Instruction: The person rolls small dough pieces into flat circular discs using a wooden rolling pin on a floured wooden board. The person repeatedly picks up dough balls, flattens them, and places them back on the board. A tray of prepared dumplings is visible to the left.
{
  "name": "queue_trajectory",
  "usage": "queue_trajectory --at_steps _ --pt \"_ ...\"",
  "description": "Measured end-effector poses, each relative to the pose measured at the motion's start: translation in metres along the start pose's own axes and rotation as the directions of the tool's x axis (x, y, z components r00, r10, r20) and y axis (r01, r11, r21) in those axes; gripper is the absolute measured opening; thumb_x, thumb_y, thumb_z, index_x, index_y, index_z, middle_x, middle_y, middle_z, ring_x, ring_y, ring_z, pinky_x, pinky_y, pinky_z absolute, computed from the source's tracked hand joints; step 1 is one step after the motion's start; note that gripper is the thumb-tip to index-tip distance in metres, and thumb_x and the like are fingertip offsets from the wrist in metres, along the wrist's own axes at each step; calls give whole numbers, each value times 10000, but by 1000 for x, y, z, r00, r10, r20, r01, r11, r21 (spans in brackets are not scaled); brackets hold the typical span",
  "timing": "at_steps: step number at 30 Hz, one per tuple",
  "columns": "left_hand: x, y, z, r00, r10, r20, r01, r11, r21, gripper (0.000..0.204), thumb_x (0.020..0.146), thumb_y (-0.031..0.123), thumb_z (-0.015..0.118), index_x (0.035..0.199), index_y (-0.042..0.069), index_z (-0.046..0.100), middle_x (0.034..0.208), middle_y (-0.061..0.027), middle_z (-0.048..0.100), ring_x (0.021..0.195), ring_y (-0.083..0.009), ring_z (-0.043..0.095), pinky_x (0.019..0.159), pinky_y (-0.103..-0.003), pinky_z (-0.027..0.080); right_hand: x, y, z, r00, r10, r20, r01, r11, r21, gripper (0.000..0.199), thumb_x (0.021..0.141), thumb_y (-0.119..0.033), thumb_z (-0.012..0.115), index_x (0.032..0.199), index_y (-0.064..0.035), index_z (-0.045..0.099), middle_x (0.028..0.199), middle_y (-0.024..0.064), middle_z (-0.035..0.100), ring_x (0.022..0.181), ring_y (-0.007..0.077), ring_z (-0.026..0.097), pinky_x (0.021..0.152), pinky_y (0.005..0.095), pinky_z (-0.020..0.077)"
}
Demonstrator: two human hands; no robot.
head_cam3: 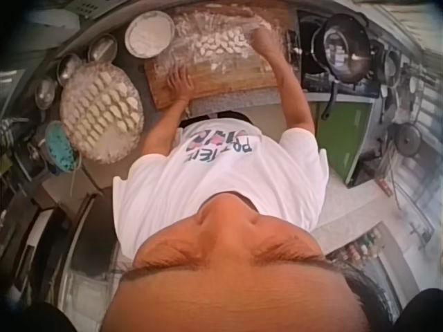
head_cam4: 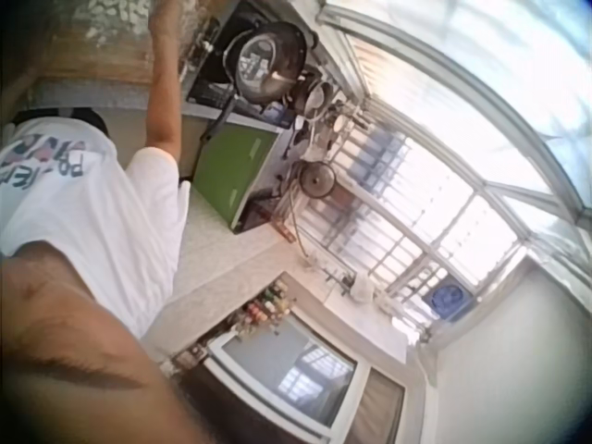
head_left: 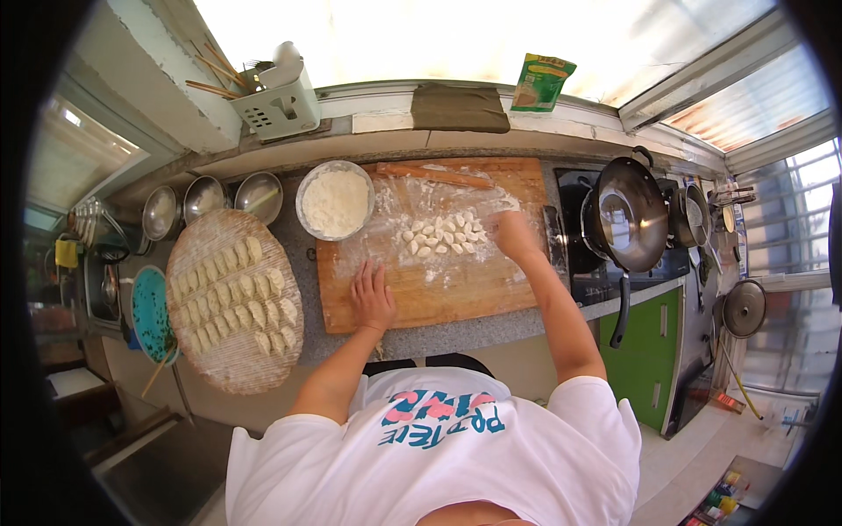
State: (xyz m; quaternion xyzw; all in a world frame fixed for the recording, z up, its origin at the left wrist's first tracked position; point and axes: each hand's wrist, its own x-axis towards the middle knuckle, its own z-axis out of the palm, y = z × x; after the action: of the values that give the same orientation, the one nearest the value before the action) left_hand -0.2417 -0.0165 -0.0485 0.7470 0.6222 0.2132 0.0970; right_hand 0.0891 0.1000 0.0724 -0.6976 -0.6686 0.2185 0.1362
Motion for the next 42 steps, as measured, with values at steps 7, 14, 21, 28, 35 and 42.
queue_trajectory --at_steps 7,14,21,28,35,42 --pt "-1 -3 3 1000 -12 20 12 1000 20 559 899 197 570 1439 73 497 1540 -179 406 1465 -361 333 1191 -539 255 20 -16 9 995 -41 -88 45 998 45 268 816 -8 604 1007 -67 782 881 261 693 854 446 677 779 484 543" --pt "0 -1 0 1000 -4 10 4 1000 8 556 899 200 570 1434 66 499 1530 -181 413 1452 -371 346 1190 -540 255 22 -37 24 990 -89 -110 120 940 319 213 822 -45 630 961 -102 781 888 253 688 861 458 662 764 503 536" --pt "1 0 -5 1000 -17 26 16 1000 11 573 889 208 580 1439 65 496 1530 -177 415 1450 -369 351 1185 -532 262 25 -70 27 991 -135 -13 136 978 159 122 792 -69 676 892 -80 745 839 203 703 847 421 674 763 491 538" --pt "1 -1 -5 999 -35 33 35 999 10 589 887 213 585 1449 67 487 1542 -172 409 1456 -360 345 1184 -534 259 10 -95 72 956 -246 158 245 969 22 229 862 -178 700 1068 -79 689 1186 149 655 1128 365 622 883 476 540" --pt "6 3 -7 997 -38 64 39 999 -11 586 886 198 592 1446 63 489 1553 -175 401 1452 -364 348 1182 -544 259 28 -99 170 893 -435 111 449 872 -195 611 973 -437 568 1435 -45 496 1481 136 508 1405 326 439 1094 508 414" --pt "2 -1 -6 997 -43 64 46 998 -39 595 864 178 598 1439 65 501 1525 -191 421 1441 -389 350 1172 -554 260 24 -100 163 864 -465 193 499 843 -201 779 973 -498 541 1599 -100 302 1647 161 293 1542 306 222 1259 525 137"
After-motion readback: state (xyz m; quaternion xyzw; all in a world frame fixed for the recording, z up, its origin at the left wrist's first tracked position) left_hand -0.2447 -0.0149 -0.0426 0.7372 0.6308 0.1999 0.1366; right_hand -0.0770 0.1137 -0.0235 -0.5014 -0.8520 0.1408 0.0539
